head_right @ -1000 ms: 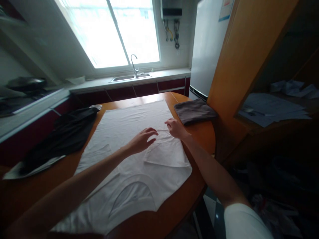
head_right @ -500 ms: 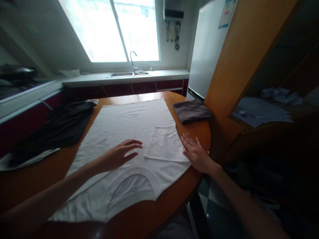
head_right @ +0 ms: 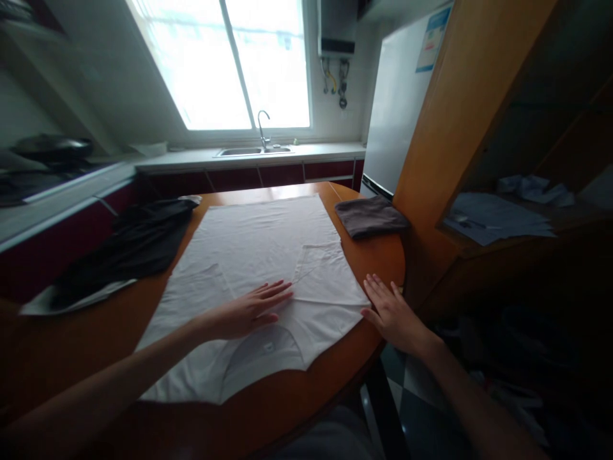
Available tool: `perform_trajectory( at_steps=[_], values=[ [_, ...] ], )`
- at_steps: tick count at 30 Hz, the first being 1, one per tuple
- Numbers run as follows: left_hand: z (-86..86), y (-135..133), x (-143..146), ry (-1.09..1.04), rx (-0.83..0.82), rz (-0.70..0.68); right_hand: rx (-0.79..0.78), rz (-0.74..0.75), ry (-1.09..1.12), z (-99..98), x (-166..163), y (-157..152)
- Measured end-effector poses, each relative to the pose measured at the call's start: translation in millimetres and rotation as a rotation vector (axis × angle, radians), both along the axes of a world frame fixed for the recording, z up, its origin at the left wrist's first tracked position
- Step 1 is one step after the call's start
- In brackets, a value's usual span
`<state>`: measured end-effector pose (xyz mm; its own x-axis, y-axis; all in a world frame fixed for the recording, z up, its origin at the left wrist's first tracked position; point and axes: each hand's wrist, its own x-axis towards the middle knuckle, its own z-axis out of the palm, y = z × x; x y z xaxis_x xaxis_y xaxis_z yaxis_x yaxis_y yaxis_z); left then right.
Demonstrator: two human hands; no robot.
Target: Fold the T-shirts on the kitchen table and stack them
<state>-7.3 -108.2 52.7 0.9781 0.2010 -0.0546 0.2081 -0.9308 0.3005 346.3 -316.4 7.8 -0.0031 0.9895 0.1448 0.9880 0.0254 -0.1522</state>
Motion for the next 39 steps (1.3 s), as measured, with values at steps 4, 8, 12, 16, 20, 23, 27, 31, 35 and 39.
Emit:
perform_trajectory(
  at_steps=[4,8,12,16,20,23,27,31,35,39],
  values=[
    [-0.6,-8,8,-0.018,-0.014,-0.046,0.07,-0.017,0.059,19.7,-18,64],
    [-10.5,-17,13,0.003,-0.041,-0.045,0.044,-0.052,0.09,11.7,-36,131],
    [-0.8,-14,5,0.026,-0.094,-0.035,-0.064,-0.098,0.054,-7.7,-30,152],
    [34.6,16,-18,-0.089,-0.099,0.174,-0.083,-0.111,0.046,-1.8,-17,165],
    [50.4,59,-49,-0.259,0.017,0.409,-0.065,-0.116,0.04,6.7,-16,198],
    [30.7,79,-69,-0.286,0.066,0.526,-0.04,-0.136,0.056,-6.1,-14,213],
    [-16.4,88,-90,-0.172,0.107,0.667,-0.007,-0.151,0.081,-29.9,-6,214],
    [-39.7,89,-96,-0.088,0.15,0.673,0.013,-0.189,0.08,-32.9,0,211],
    [-37.1,83,-92,-0.075,0.17,0.668,0.127,-0.174,0.076,-22.5,-7,207],
    [-38.9,72,-92,0.004,0.185,0.634,0.158,0.008,-0.009,-17.9,-23,199]
  ],
)
